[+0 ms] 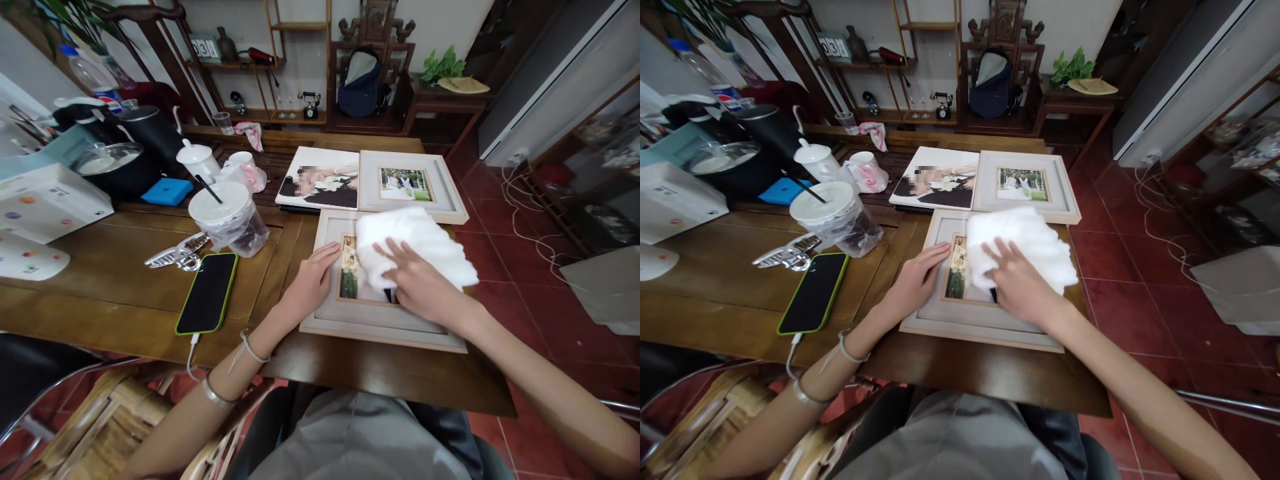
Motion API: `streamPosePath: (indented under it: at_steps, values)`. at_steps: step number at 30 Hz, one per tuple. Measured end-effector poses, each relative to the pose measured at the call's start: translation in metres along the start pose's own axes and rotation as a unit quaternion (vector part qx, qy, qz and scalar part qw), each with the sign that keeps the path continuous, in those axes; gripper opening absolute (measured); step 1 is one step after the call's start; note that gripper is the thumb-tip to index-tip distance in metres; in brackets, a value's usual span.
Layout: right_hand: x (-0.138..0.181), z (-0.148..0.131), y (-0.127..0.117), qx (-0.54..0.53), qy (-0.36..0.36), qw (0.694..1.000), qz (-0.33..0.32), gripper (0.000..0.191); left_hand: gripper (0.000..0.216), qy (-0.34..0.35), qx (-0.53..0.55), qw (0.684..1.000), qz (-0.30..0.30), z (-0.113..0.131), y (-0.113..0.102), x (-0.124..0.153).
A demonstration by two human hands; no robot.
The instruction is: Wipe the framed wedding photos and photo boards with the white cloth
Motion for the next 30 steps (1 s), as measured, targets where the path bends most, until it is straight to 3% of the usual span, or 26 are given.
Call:
streamPosePath:
  at_steps: [3,7,12,15,20,26,30]
  values:
    - [0.035,-0.034,-0.001,-0.055,-0.038,0.997,-0.046,0.044,0.044,-0.002,-0.004,1.000,-0.002,0.000,0.000,0.000]
    - [0.077,-0.063,-0.008,-0.120,-0.073,0.989,-0.046,0.042,0.045,0.001,-0.012,1.000,0.005,0.000,0.000,0.001]
    - [0.083,-0.073,-0.009,-0.130,-0.063,0.988,-0.053,0.038,0.047,0.001,-0.014,1.000,-0.008,0.001,-0.001,0.000]
    - [0.062,-0.064,-0.001,-0.107,-0.030,0.992,-0.052,0.038,0.046,-0.007,-0.015,1.000,-0.015,0.001,-0.001,0.000]
    - [0.021,-0.025,0.011,-0.043,0.021,0.999,0.016,0.040,0.044,0.001,-0.016,1.000,-0.014,0.001,-0.001,0.000]
    - [-0.021,0.024,0.006,0.052,0.081,0.991,0.091,0.030,0.043,0.006,-0.003,1.000,-0.001,0.000,-0.001,0.001]
    - [-0.034,0.035,0.001,0.067,0.081,0.992,0.072,0.033,0.042,0.005,0.000,1.000,-0.007,-0.001,-0.001,0.000]
Point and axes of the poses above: each hand's wrist, its own x-axis away from the middle knuckle, its own y-axis out of the palm, z = x × y, the point moved 2 cm from there along -x, towards the middle knuckle, and after that the axes turned 10 degrees about -z, right-handed, at the moved point
